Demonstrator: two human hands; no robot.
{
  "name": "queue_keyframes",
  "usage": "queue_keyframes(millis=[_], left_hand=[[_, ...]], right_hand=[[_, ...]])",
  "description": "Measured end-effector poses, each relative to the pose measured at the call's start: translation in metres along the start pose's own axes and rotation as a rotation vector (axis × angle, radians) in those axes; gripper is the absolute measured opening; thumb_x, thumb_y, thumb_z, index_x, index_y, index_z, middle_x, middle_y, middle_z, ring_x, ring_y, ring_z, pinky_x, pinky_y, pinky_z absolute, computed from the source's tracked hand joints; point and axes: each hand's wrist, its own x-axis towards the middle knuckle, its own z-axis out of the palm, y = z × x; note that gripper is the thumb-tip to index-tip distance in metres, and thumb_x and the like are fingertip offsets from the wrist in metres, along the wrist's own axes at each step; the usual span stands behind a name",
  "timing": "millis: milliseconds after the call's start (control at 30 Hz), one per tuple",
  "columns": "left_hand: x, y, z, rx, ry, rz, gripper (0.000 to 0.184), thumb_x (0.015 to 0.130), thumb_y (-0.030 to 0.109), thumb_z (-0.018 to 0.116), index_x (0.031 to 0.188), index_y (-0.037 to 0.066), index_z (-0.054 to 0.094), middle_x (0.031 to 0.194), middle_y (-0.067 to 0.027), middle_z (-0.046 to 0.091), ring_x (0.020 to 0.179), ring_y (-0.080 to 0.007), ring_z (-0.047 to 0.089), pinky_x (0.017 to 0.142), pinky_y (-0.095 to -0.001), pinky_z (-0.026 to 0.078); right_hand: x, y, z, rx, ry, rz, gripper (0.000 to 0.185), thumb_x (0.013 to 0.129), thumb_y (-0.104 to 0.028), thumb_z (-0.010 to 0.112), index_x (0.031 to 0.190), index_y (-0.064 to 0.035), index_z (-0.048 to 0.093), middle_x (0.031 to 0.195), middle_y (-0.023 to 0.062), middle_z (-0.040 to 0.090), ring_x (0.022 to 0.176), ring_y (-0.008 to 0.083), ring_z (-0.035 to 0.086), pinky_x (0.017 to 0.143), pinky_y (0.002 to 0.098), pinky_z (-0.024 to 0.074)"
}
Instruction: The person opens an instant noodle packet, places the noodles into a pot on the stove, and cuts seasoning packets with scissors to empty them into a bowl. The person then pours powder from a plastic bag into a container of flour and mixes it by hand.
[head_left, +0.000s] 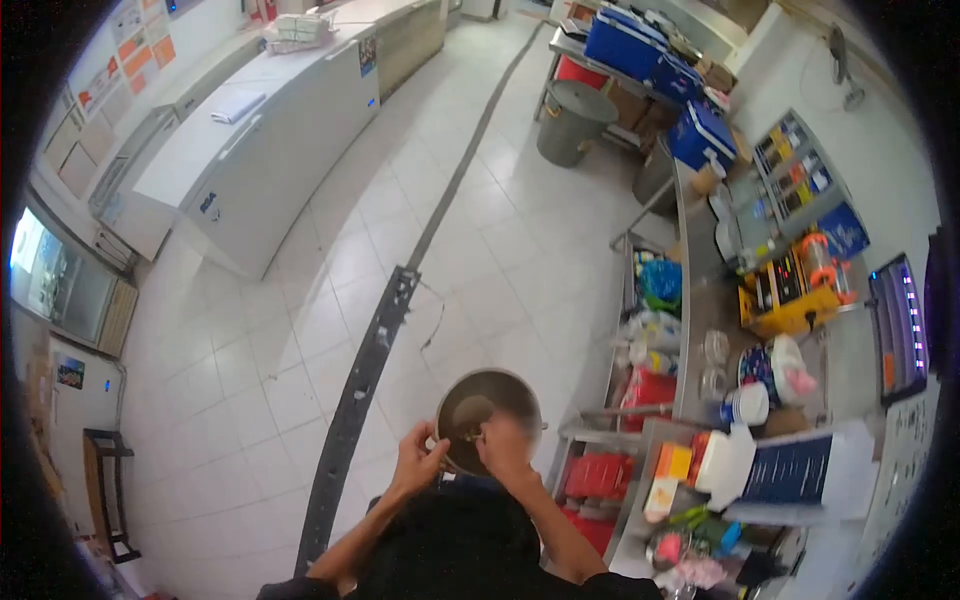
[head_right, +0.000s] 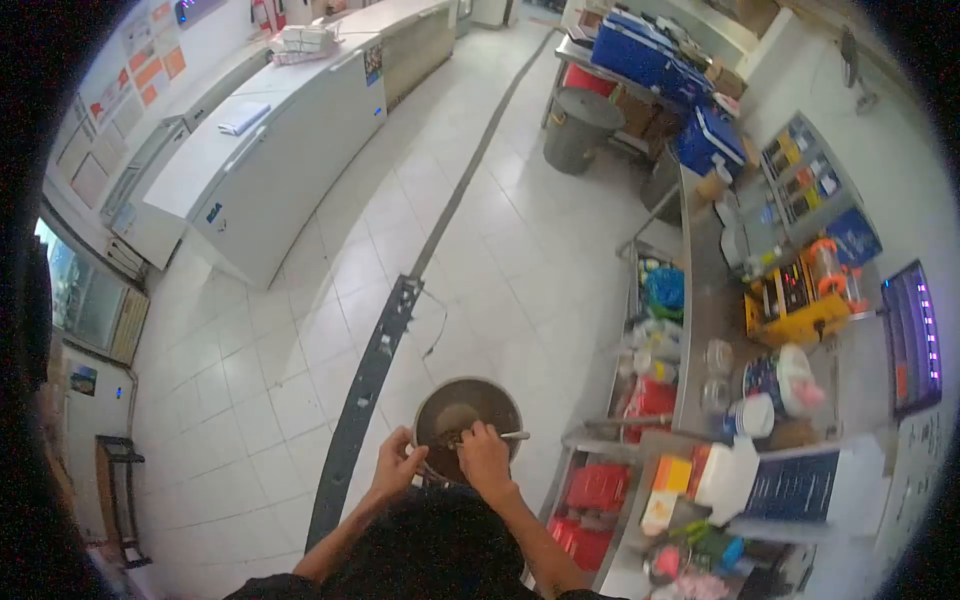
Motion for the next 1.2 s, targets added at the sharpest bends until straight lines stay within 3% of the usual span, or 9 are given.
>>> queue_keyframes(millis=[133, 200, 233, 300, 333, 500, 767, 933, 1200], left_hand=[[0.112, -0.002, -0.002, -0.061, 0.026, 0.023, 0.014, 0.09, -0.002, 0.056, 0.102, -0.004, 0.05, 0.102, -0.0121, 0.06, 0.078, -0.0221, 0.069, 0.057, -0.0335, 0.062], [0.176, -0.001, -0.008, 0.387, 0.124, 0.214, 0.011, 0.088, 0.002, 0.063, 0.092, 0.001, 0.053, 0.085, -0.0032, 0.057, 0.065, -0.0073, 0.056, 0.051, -0.0233, 0.048], [0.205, 0.029, 0.004, 0.186, 0.165, 0.172, 0.013, 0.087, 0.009, 0.067, 0.089, 0.003, 0.055, 0.079, 0.0004, 0.054, 0.059, -0.0039, 0.046, 0.049, -0.022, 0.038], [0.271, 0.033, -0.001, 0.219, 0.185, 0.069, 0.015, 0.088, 0.012, 0.067, 0.086, 0.003, 0.056, 0.075, 0.0004, 0.054, 0.062, -0.005, 0.049, 0.051, -0.0217, 0.039], [0.295, 0.073, 0.016, 0.362, 0.225, 0.235, 0.011, 0.09, 0.006, 0.064, 0.09, 0.001, 0.054, 0.08, -0.0021, 0.056, 0.066, -0.008, 0.057, 0.052, -0.022, 0.047], [0.415, 0.173, 0.044, -0.046, 0.178, 0.074, 0.011, 0.092, -0.001, 0.056, 0.099, -0.002, 0.047, 0.095, -0.0061, 0.055, 0.076, -0.0166, 0.066, 0.056, -0.0313, 0.063], [0.648, 0.242, 0.029, -0.127, 0.293, 0.11, 0.013, 0.092, 0.001, 0.057, 0.091, 0.002, 0.044, 0.1, -0.0072, 0.057, 0.072, -0.015, 0.066, 0.052, -0.0285, 0.06], [0.834, 0.285, 0.005, -0.152, 0.243, 0.108, 0.012, 0.092, 0.001, 0.057, 0.091, 0.001, 0.044, 0.098, -0.0067, 0.056, 0.069, -0.0139, 0.064, 0.052, -0.0281, 0.06], [1.076, 0.426, 0.015, -0.108, 0.108, 0.022, 0.012, 0.092, 0.003, 0.057, 0.093, 0.001, 0.046, 0.098, -0.0069, 0.055, 0.082, -0.016, 0.064, 0.055, -0.0294, 0.061]], right_hand=[[0.104, 0.05, 0.025, 0.008, -0.096, -0.043, 0.017, 0.074, -0.01, 0.069, 0.089, -0.0031, 0.067, 0.094, 0.013, 0.059, 0.093, 0.0318, 0.059, 0.077, 0.0422, 0.0522], [0.165, 0.075, 0.026, 0.094, -0.111, -0.017, 0.019, 0.076, -0.013, 0.068, 0.092, -0.0033, 0.067, 0.096, 0.0149, 0.06, 0.093, 0.0339, 0.06, 0.08, 0.0447, 0.0512], [0.202, 0.084, 0.012, 0.117, -0.135, 0.012, 0.02, 0.076, -0.015, 0.069, 0.093, -0.0035, 0.067, 0.097, 0.0155, 0.06, 0.094, 0.0347, 0.059, 0.081, 0.0456, 0.0508], [0.267, 0.105, -0.001, 0.114, -0.049, -0.017, 0.024, 0.076, -0.019, 0.071, 0.094, -0.0036, 0.066, 0.099, 0.0164, 0.062, 0.097, 0.0359, 0.058, 0.08, 0.0454, 0.0504], [0.299, 0.109, -0.017, 0.137, -0.03, -0.014, 0.022, 0.076, -0.019, 0.071, 0.092, -0.0038, 0.066, 0.097, 0.0155, 0.062, 0.095, 0.0357, 0.059, 0.079, 0.0453, 0.0502], [0.459, 0.133, -0.096, 0.142, -0.116, -0.138, 0.02, 0.076, -0.012, 0.07, 0.093, -0.0021, 0.066, 0.094, 0.0134, 0.06, 0.095, 0.032, 0.059, 0.079, 0.0427, 0.0515], [0.713, 0.193, -0.1, 0.114, -0.179, -0.323, 0.014, 0.078, -0.012, 0.069, 0.088, -0.0026, 0.067, 0.091, 0.0111, 0.061, 0.092, 0.0286, 0.059, 0.076, 0.041, 0.0518], [0.892, 0.234, -0.118, 0.522, -0.164, -0.092, 0.011, 0.082, -0.011, 0.069, 0.087, -0.0007, 0.068, 0.086, 0.0106, 0.065, 0.074, 0.0243, 0.061, 0.069, 0.035, 0.0497], [1.111, 0.286, -0.216, 0.62, 0.037, 0.11, 0.014, 0.082, -0.009, 0.071, 0.092, -0.0005, 0.069, 0.084, 0.0103, 0.067, 0.062, 0.0177, 0.058, 0.061, 0.0308, 0.048]])
